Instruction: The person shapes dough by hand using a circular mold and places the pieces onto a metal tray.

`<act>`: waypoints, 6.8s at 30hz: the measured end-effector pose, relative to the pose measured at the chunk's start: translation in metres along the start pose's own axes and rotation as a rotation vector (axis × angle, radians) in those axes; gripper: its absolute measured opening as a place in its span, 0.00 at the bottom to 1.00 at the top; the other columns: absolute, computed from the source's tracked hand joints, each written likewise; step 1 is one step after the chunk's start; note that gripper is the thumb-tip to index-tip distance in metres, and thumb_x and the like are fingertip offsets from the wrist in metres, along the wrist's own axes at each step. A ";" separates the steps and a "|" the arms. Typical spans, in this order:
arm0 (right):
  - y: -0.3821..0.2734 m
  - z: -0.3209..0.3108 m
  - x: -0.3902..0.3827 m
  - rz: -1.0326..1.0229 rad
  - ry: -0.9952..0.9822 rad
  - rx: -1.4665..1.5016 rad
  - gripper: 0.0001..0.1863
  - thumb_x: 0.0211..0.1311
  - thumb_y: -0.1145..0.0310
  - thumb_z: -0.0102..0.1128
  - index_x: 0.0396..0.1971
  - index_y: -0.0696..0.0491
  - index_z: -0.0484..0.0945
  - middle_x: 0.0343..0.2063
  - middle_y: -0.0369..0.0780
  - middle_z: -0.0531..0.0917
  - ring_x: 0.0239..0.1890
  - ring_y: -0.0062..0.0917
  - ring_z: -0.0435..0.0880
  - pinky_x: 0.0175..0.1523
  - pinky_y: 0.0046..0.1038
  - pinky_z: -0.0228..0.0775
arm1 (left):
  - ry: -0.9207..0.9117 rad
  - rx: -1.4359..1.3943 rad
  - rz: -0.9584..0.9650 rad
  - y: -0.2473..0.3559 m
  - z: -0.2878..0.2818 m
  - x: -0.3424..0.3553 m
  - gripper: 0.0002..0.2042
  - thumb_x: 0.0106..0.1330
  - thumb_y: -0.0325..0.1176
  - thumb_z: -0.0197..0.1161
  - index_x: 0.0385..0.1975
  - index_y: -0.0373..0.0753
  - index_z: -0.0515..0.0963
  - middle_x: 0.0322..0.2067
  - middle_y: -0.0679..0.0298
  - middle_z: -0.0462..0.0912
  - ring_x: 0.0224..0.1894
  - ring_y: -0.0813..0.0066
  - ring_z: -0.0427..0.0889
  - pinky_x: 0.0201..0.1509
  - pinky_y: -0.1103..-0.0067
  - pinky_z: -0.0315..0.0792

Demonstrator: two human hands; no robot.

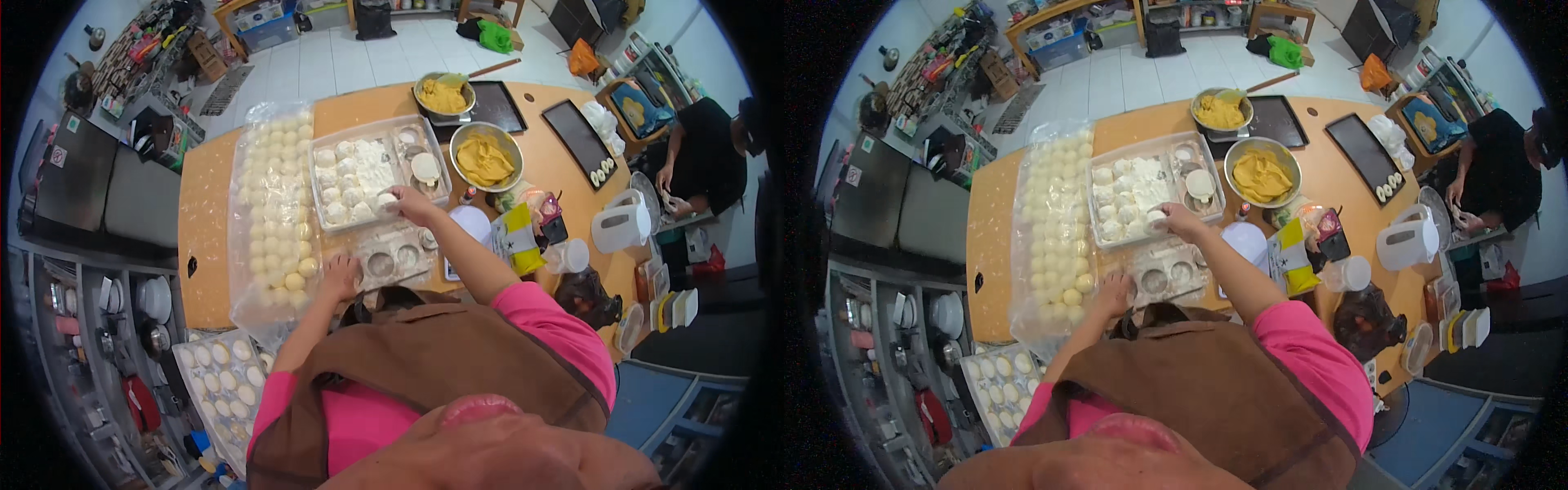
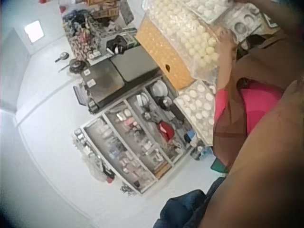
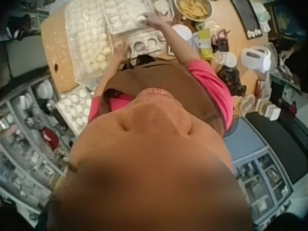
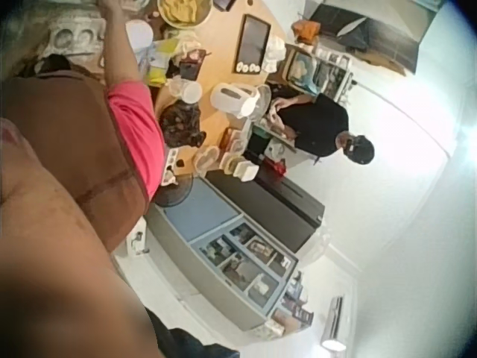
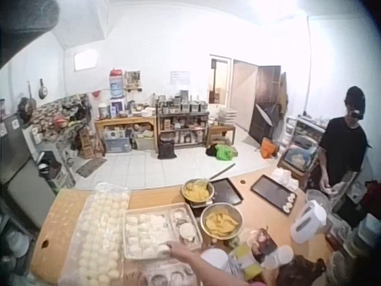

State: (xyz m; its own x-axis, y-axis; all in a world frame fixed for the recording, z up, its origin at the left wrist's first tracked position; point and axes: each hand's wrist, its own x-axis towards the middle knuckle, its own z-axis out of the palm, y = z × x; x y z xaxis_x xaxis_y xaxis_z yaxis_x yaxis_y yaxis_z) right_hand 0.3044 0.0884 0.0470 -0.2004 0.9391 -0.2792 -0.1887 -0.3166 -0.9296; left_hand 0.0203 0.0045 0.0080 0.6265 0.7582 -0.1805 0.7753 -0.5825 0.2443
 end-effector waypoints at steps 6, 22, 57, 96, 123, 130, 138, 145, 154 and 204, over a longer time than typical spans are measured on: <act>0.066 0.042 -0.045 0.004 -0.064 -0.670 0.21 0.37 0.72 0.69 0.37 0.55 0.80 0.31 0.42 0.84 0.34 0.27 0.80 0.42 0.29 0.72 | -0.077 0.032 0.014 -0.006 0.000 0.006 0.34 0.39 0.40 0.72 0.51 0.45 0.67 0.53 0.56 0.68 0.60 0.54 0.63 0.63 0.52 0.53; 0.084 0.070 -0.051 0.066 -0.009 -0.970 0.23 0.43 0.72 0.65 0.44 0.54 0.78 0.37 0.46 0.83 0.38 0.36 0.83 0.45 0.34 0.75 | -0.072 -0.060 0.033 -0.018 -0.002 0.006 0.38 0.43 0.40 0.70 0.58 0.44 0.62 0.59 0.56 0.65 0.66 0.57 0.58 0.69 0.49 0.45; 0.055 0.109 -0.089 -0.202 0.032 -1.508 0.09 0.50 0.77 0.55 0.33 0.54 0.76 0.35 0.46 0.76 0.40 0.41 0.79 0.43 0.40 0.73 | -0.138 -0.039 0.044 -0.016 -0.011 0.010 0.49 0.39 0.46 0.77 0.66 0.52 0.56 0.62 0.56 0.61 0.67 0.55 0.57 0.66 0.45 0.48; 0.055 0.114 -0.080 -0.142 0.013 -1.535 0.08 0.49 0.78 0.53 0.30 0.56 0.79 0.35 0.47 0.77 0.40 0.42 0.80 0.43 0.39 0.74 | -0.086 0.009 0.032 -0.023 0.008 0.012 0.49 0.40 0.47 0.76 0.65 0.52 0.56 0.63 0.56 0.61 0.67 0.56 0.57 0.65 0.46 0.49; 0.042 0.114 -0.083 -0.080 0.039 -1.509 0.10 0.48 0.77 0.54 0.31 0.52 0.81 0.35 0.46 0.78 0.40 0.41 0.80 0.43 0.40 0.73 | -0.148 -0.010 0.037 -0.015 -0.015 0.008 0.42 0.50 0.47 0.69 0.66 0.50 0.56 0.63 0.56 0.60 0.68 0.57 0.54 0.68 0.47 0.44; 0.046 0.119 -0.082 -0.050 -0.021 -1.540 0.11 0.49 0.77 0.54 0.33 0.49 0.81 0.37 0.43 0.77 0.43 0.39 0.80 0.44 0.40 0.73 | -0.062 -0.006 0.056 -0.020 -0.002 0.006 0.43 0.48 0.44 0.70 0.66 0.50 0.57 0.59 0.56 0.65 0.66 0.56 0.59 0.66 0.44 0.46; 0.064 0.113 -0.077 -0.133 0.016 -1.564 0.09 0.49 0.77 0.54 0.31 0.52 0.79 0.36 0.45 0.76 0.42 0.41 0.79 0.45 0.40 0.73 | -0.068 -0.039 0.070 -0.018 -0.005 0.008 0.42 0.46 0.42 0.72 0.64 0.50 0.60 0.58 0.56 0.65 0.65 0.56 0.60 0.65 0.43 0.48; 0.049 0.097 -0.084 -0.216 0.192 -1.239 0.09 0.47 0.76 0.55 0.31 0.55 0.80 0.33 0.49 0.79 0.40 0.45 0.79 0.44 0.42 0.71 | -0.065 -0.055 0.062 -0.018 -0.003 0.011 0.41 0.48 0.43 0.70 0.64 0.50 0.59 0.59 0.56 0.64 0.66 0.56 0.59 0.66 0.45 0.46; 0.033 0.090 -0.084 -0.129 0.074 -1.419 0.13 0.46 0.75 0.57 0.35 0.50 0.83 0.35 0.46 0.80 0.42 0.42 0.80 0.46 0.40 0.72 | -0.132 -0.035 0.016 -0.012 -0.012 0.009 0.43 0.48 0.44 0.70 0.67 0.50 0.56 0.63 0.56 0.60 0.68 0.57 0.55 0.69 0.48 0.43; 0.050 0.115 -0.079 0.006 -0.014 -1.580 0.08 0.49 0.76 0.55 0.30 0.51 0.80 0.37 0.44 0.78 0.44 0.39 0.80 0.46 0.40 0.73 | -0.122 -0.039 0.032 -0.021 0.001 0.007 0.39 0.53 0.43 0.65 0.66 0.52 0.55 0.63 0.54 0.60 0.69 0.56 0.54 0.69 0.46 0.41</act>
State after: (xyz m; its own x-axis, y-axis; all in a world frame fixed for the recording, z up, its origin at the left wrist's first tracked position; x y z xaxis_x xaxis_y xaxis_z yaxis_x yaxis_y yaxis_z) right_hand 0.2005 -0.0165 0.0500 -0.2075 0.9344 -0.2895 0.9620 0.1411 -0.2339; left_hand 0.0085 0.0212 0.0006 0.6577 0.6967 -0.2864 0.7526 -0.5921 0.2882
